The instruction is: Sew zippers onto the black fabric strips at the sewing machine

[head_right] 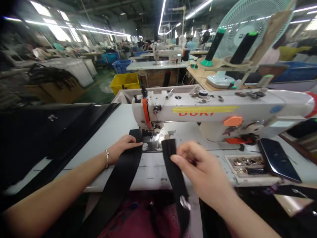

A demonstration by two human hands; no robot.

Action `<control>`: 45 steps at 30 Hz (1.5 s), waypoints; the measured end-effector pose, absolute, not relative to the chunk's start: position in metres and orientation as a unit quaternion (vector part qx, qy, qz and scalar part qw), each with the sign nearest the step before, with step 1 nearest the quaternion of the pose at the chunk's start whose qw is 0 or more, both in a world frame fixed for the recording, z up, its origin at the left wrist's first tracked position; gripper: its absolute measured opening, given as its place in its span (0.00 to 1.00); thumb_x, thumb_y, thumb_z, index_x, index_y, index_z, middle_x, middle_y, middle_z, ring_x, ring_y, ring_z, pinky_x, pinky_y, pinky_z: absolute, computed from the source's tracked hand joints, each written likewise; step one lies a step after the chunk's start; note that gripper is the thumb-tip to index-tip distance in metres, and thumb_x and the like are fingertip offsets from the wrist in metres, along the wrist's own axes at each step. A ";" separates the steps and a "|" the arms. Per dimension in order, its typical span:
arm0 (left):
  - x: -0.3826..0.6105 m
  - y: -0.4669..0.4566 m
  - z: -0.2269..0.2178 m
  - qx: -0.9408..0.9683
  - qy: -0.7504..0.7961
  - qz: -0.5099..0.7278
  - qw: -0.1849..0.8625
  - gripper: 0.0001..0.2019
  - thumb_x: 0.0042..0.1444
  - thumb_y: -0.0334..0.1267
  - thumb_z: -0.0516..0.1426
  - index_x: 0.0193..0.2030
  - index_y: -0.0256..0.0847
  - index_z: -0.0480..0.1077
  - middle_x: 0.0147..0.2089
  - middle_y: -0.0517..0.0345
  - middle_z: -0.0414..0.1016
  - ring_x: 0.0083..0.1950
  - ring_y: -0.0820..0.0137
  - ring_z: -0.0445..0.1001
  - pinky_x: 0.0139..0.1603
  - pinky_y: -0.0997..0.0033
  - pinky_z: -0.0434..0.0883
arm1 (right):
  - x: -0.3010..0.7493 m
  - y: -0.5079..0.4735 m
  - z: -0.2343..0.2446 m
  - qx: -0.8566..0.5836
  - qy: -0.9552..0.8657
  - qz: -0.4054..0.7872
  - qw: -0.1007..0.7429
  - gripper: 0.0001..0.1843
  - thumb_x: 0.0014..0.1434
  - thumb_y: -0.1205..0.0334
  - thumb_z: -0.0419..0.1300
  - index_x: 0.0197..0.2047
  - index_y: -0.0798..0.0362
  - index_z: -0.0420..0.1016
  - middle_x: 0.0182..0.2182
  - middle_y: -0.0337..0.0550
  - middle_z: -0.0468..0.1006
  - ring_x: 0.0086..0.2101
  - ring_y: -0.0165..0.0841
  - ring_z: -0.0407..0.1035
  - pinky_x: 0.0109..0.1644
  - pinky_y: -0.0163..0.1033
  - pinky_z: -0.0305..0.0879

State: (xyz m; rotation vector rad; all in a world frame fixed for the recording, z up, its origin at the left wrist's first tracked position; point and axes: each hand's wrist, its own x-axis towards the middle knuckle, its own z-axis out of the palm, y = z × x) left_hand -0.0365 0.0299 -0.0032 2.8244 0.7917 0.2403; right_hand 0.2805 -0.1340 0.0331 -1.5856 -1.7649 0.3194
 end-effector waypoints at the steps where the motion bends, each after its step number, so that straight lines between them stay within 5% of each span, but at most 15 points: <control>1: -0.035 0.033 -0.004 0.953 0.275 0.085 0.094 0.28 0.52 0.43 0.59 0.62 0.52 0.63 0.54 0.51 0.63 0.54 0.61 0.63 0.59 0.58 0.62 | 0.267 -0.118 0.027 -0.609 -0.707 0.131 0.335 0.11 0.65 0.53 0.53 0.36 0.51 0.68 0.26 0.36 0.71 0.26 0.29 0.67 0.30 0.34 0.65; 4: -0.035 0.040 -0.004 0.949 0.289 0.100 0.076 0.28 0.54 0.45 0.60 0.62 0.51 0.63 0.61 0.49 0.57 0.60 0.57 0.59 0.62 0.54 0.58 | 0.237 -0.072 0.003 -0.600 -0.746 0.096 0.272 0.07 0.64 0.59 0.53 0.34 0.50 0.67 0.24 0.35 0.71 0.25 0.30 0.67 0.29 0.35 0.63; 7: -0.036 0.048 -0.002 0.945 0.302 0.102 0.067 0.24 0.59 0.42 0.56 0.62 0.51 0.62 0.57 0.49 0.62 0.55 0.60 0.63 0.59 0.55 0.61 | 0.229 -0.045 -0.018 -0.568 -0.779 0.068 0.256 0.06 0.63 0.64 0.53 0.38 0.50 0.72 0.35 0.43 0.75 0.37 0.36 0.70 0.38 0.40 0.67; 10: -0.033 0.049 -0.001 0.947 0.297 0.103 0.069 0.21 0.63 0.39 0.52 0.63 0.52 0.62 0.54 0.51 0.65 0.54 0.62 0.64 0.59 0.56 0.62 | 0.239 -0.038 -0.023 -0.507 -0.828 0.057 0.232 0.11 0.63 0.66 0.53 0.45 0.48 0.74 0.46 0.44 0.75 0.50 0.38 0.65 0.51 0.45 0.66; 15: -0.012 0.026 -0.003 0.978 0.151 0.127 0.071 0.23 0.65 0.32 0.44 0.66 0.44 0.54 0.66 0.48 0.55 0.67 0.64 0.52 0.67 0.58 0.54 | 0.253 -0.039 -0.019 -0.437 -0.875 0.068 0.199 0.24 0.61 0.72 0.51 0.58 0.45 0.66 0.57 0.38 0.69 0.58 0.33 0.59 0.59 0.45 0.62; 20: 0.008 0.008 -0.007 0.988 0.119 0.062 0.077 0.35 0.50 0.37 0.58 0.66 0.33 0.54 0.68 0.39 0.52 0.67 0.54 0.52 0.67 0.52 0.53 | 0.251 -0.038 -0.023 -0.494 -0.839 0.055 0.219 0.19 0.62 0.65 0.54 0.56 0.47 0.67 0.57 0.42 0.68 0.56 0.35 0.63 0.56 0.48 0.65; 27: 0.011 0.009 -0.014 0.979 0.185 0.067 0.058 0.24 0.64 0.32 0.46 0.66 0.44 0.52 0.68 0.51 0.55 0.65 0.60 0.55 0.63 0.53 0.57 | 0.252 -0.039 -0.023 -0.483 -0.848 0.047 0.214 0.19 0.61 0.66 0.54 0.56 0.46 0.69 0.57 0.41 0.69 0.56 0.36 0.63 0.56 0.48 0.66; 45: 0.005 0.010 -0.014 0.974 0.209 0.060 0.056 0.23 0.64 0.33 0.49 0.66 0.47 0.53 0.68 0.55 0.54 0.67 0.62 0.53 0.66 0.56 0.54 | 0.243 -0.041 -0.019 -0.514 -0.843 0.025 0.157 0.20 0.63 0.63 0.54 0.59 0.46 0.66 0.58 0.38 0.67 0.57 0.37 0.60 0.55 0.46 0.66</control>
